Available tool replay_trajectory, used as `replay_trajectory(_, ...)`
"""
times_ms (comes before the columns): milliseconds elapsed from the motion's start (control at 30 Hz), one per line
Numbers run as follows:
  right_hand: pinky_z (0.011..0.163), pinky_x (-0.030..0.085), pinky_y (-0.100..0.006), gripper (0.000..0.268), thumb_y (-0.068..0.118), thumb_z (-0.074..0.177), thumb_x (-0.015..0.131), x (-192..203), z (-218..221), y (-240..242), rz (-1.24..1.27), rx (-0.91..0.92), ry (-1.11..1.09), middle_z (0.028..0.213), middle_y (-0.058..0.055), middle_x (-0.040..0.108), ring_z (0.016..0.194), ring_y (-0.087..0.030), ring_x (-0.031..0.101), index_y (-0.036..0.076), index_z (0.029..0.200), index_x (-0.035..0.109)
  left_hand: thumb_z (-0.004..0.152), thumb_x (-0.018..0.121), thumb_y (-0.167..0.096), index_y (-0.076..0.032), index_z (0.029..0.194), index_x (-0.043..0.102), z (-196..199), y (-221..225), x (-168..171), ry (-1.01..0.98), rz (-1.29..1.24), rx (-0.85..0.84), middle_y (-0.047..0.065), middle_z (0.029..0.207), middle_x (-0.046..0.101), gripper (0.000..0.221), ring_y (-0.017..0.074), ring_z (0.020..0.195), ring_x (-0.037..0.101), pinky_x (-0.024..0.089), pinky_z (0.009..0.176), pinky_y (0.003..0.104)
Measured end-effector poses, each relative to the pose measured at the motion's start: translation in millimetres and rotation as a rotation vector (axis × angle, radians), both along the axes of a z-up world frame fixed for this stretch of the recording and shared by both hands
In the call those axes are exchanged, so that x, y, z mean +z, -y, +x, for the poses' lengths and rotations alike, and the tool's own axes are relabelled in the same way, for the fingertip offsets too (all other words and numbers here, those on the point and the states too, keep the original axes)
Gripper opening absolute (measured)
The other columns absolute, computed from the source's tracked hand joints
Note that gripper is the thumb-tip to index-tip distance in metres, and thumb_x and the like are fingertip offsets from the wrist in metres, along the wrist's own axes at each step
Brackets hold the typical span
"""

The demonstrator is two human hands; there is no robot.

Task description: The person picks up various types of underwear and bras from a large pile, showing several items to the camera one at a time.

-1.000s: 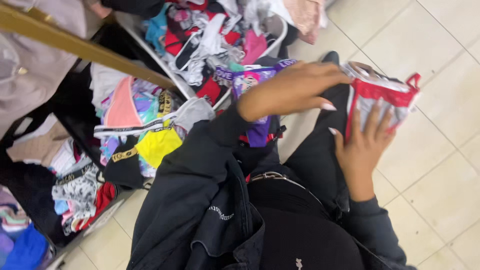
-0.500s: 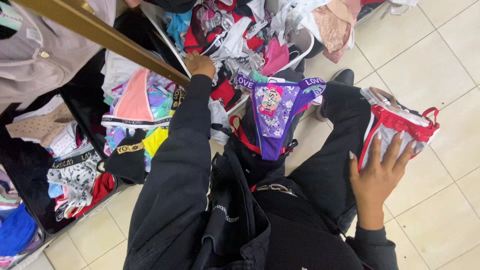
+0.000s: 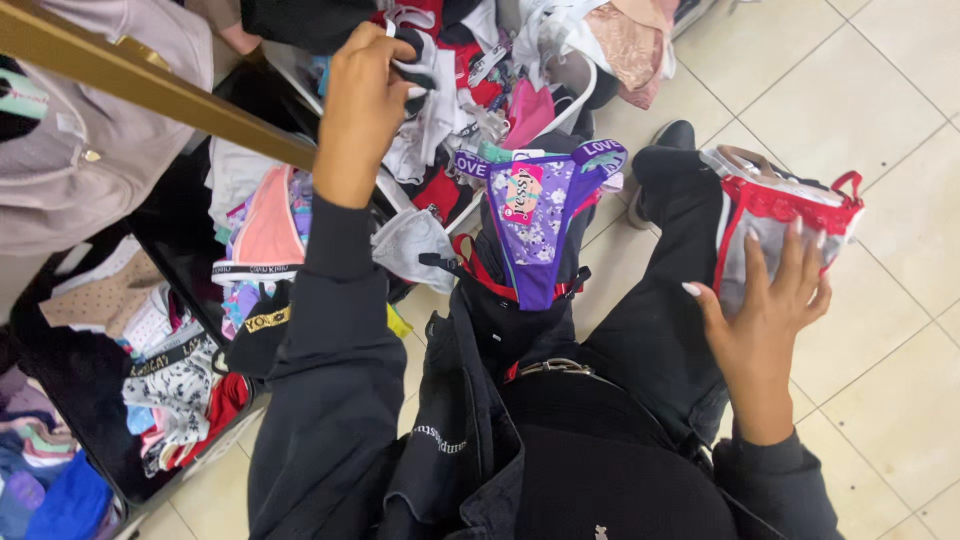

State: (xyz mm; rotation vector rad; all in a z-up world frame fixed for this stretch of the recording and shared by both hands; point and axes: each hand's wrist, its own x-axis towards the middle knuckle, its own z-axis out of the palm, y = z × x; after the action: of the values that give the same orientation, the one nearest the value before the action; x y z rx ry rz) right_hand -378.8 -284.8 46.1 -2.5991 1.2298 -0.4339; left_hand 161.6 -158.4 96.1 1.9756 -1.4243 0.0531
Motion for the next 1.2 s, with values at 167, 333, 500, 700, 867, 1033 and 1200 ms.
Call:
replay_trajectory(167,0.126,0.048,-0.059,0.044,0.025,0.116,0.075,54,31,-5,-0.017,0.289,0.388,0.158,-0.034,0.065,0.147,-0.05,0.063,-0.007,0.146,0.07,0.103,0.085,-0.016,-0.015,0.093,0.081,-55,4,99,0.588,0.284,0.068,0.01,0.096,0.071,0.01,0.0425,0.081,0.075,0.055,0.064,0.056)
replay_trajectory(333,0.122,0.057,-0.047,0.029,0.016,0.115,0.069,114,71,-25,0.237,0.436,0.579,0.148,-0.022,0.075,0.138,-0.037,0.075,-0.001,0.139,0.071,0.115,0.078,-0.011,-0.007,0.095,0.071,-131,4,189,0.479,0.226,-0.145,0.009,0.101,0.07,0.022,0.0424,0.084,0.071,0.048,0.067,0.055)
replay_trajectory(500,0.094,0.073,-0.03,0.04,0.01,0.115,0.068,153,96,-38,0.423,0.569,0.764,0.156,-0.027,0.066,0.096,-0.023,0.086,-0.001,0.153,0.06,0.117,0.069,-0.011,-0.009,0.107,0.076,-191,15,220,0.378,0.193,-0.4,0.008,0.104,0.064,0.013,0.0363,0.083,0.07,0.048,0.059,0.055)
replay_trajectory(700,0.066,0.031,-0.029,0.036,0.037,0.101,0.087,134,84,-35,0.419,0.345,0.681,0.076,0.005,0.04,0.069,-0.009,0.034,0.008,0.122,0.079,0.119,0.073,-0.012,-0.005,0.096,0.064,-233,30,208,0.284,0.13,-0.523,0.01,0.093,0.06,0.026,0.0395,0.061,0.058,0.037,0.051,0.051)
replay_trajectory(867,0.067,0.047,-0.036,0.026,-0.008,0.087,0.077,102,42,-18,-0.289,-0.023,0.575,0.078,-0.001,0.064,0.063,-0.018,0.057,0.005,0.108,0.068,0.115,0.065,-0.007,-0.004,0.099,0.068,-261,24,157,-0.102,-0.014,-0.355,0.008,0.094,0.063,0.018,0.0207,0.075,0.056,0.043,0.067,0.042)
replay_trajectory(1033,0.067,0.046,-0.04,0.028,0.0,0.109,0.079,117,34,-15,-0.474,-0.101,0.674,0.089,-0.01,0.069,0.071,-0.029,0.062,0.008,0.098,0.055,0.112,0.067,-0.003,-0.003,0.143,0.074,-318,27,66,-0.811,-0.236,-0.426,0.019,0.124,0.073,0.031,0.0344,0.113,0.078,0.066,0.091,0.044)
replay_trajectory(1200,0.104,0.05,-0.05,0.024,-0.002,0.113,0.053,131,35,-26,-0.002,0.153,0.981,0.135,-0.028,0.071,0.119,-0.037,0.069,0.01,0.112,0.032,0.114,0.066,-0.006,0.004,0.167,0.053,-347,29,48,-1.567,-0.453,-0.511,0.021,0.171,0.055,0.056,0.0325,0.15,0.064,0.058,0.123,0.047)
